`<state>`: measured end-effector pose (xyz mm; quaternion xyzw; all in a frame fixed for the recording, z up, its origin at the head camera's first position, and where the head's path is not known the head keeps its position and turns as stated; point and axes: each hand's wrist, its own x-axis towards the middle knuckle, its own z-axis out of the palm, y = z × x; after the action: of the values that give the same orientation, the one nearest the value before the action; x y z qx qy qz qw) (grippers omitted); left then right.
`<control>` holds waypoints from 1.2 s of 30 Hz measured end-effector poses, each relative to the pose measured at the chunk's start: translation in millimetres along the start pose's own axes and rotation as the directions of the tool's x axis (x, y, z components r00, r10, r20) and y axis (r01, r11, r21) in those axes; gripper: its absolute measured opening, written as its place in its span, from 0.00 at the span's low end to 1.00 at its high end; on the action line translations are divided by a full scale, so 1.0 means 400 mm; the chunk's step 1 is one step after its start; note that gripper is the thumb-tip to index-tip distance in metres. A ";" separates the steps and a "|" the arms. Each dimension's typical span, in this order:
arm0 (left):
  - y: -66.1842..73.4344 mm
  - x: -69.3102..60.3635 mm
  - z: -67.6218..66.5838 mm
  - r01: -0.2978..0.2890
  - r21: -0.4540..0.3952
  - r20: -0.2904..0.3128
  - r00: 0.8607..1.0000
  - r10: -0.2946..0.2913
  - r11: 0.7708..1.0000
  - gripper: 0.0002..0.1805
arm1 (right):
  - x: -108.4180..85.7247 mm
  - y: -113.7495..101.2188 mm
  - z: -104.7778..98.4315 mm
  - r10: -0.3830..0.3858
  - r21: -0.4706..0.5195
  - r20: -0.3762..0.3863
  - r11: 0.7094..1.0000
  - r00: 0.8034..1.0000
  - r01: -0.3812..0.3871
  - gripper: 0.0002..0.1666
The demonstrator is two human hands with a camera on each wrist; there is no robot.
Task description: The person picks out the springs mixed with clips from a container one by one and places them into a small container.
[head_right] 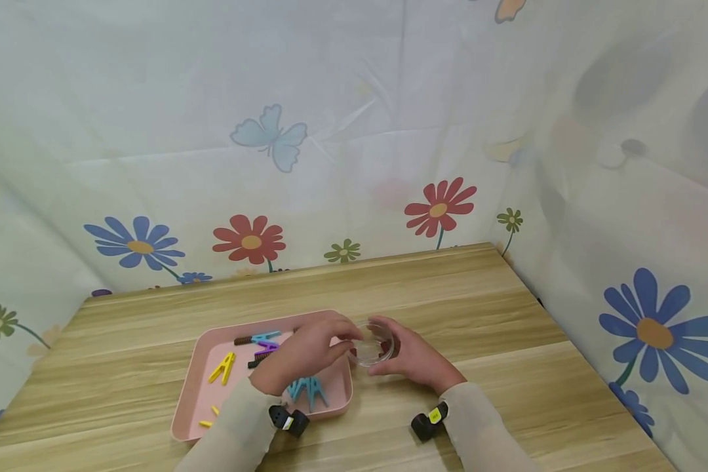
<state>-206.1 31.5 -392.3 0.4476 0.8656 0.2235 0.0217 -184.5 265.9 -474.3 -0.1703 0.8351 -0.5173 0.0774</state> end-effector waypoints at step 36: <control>-0.040 -0.014 -0.036 0.172 -0.066 0.001 0.985 -0.173 0.983 0.13 | 0.001 -0.008 0.001 0.030 0.054 0.009 0.998 1.000 -0.030 0.54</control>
<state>-218.4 13.8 -386.9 0.3694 0.8934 0.2502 0.0535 -184.0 264.3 -471.6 -0.1576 0.8229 -0.5378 0.0932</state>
